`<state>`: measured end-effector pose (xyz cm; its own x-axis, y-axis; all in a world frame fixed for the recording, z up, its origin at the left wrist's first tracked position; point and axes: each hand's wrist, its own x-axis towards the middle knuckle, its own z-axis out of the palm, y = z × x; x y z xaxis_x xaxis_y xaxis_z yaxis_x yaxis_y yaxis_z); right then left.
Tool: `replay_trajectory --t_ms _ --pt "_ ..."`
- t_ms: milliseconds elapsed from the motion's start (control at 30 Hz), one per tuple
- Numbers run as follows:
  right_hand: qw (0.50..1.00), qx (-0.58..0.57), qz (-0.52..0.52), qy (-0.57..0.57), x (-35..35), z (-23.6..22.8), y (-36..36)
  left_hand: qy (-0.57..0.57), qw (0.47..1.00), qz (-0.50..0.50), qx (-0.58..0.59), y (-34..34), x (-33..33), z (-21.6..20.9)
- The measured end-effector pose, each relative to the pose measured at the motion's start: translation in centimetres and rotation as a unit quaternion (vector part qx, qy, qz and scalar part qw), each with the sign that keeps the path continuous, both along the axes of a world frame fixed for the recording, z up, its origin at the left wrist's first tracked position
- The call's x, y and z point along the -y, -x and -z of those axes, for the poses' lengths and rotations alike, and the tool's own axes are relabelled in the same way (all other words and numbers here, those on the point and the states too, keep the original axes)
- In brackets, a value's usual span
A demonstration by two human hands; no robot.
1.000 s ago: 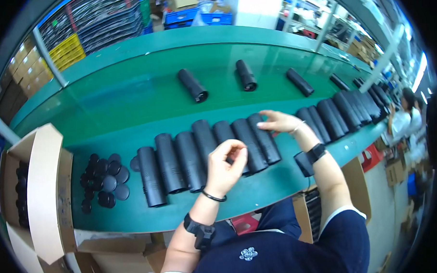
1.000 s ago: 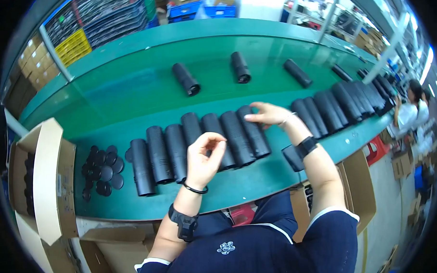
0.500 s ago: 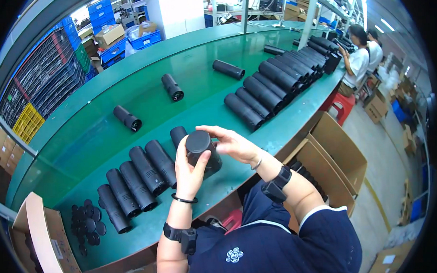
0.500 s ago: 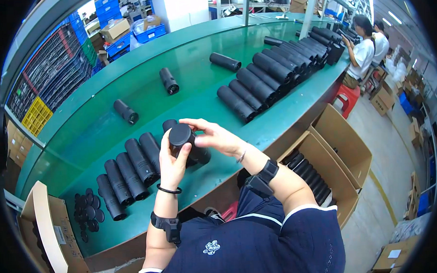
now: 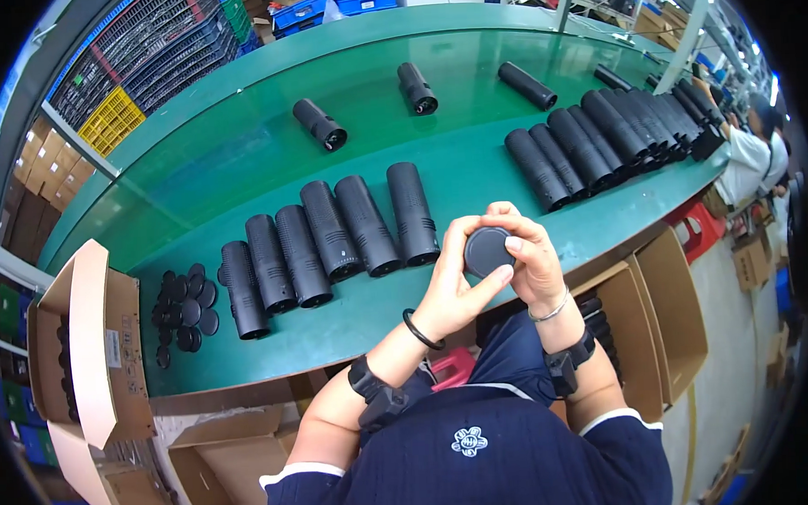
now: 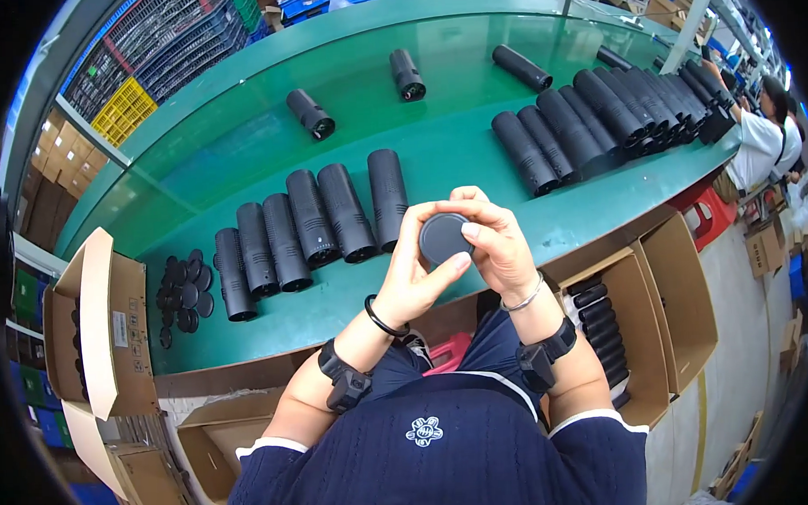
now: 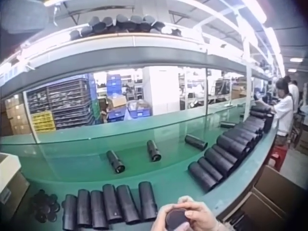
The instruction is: The person removes newspaper and black cylinders from a box, places the cylinders on a green table, and fits black caps onto them. After capping the cylinders, the person gathers them and places them back into the box on top of the newspaper.
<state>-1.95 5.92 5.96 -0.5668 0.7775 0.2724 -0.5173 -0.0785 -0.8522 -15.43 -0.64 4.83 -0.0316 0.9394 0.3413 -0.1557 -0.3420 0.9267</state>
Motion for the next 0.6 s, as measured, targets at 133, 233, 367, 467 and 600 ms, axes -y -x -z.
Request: replay_trajectory --t_ms 133,233,367,467,600 --pt "0.996 0.067 -0.042 -0.048 0.0 -0.1 -0.8 -0.034 0.998 -0.047 -0.022 0.1 0.8 -0.4" --pt "0.922 0.226 -0.001 -0.314 -1.7 0.1 -1.0 0.02 0.995 -0.038 0.088 2.7 -0.2 -0.9" --pt "0.888 0.287 -0.055 -0.355 -2.0 -0.1 1.3 0.009 0.96 0.03 0.277 6.2 -0.3 -2.3" --pt "0.903 0.262 -0.068 -0.333 -2.9 -2.8 4.7 -0.028 0.947 -0.173 0.268 9.4 0.0 -2.0" --pt "0.875 0.406 -0.068 -0.254 -7.2 -7.3 10.2 -0.112 0.868 -0.455 0.161 14.6 0.0 -0.9"
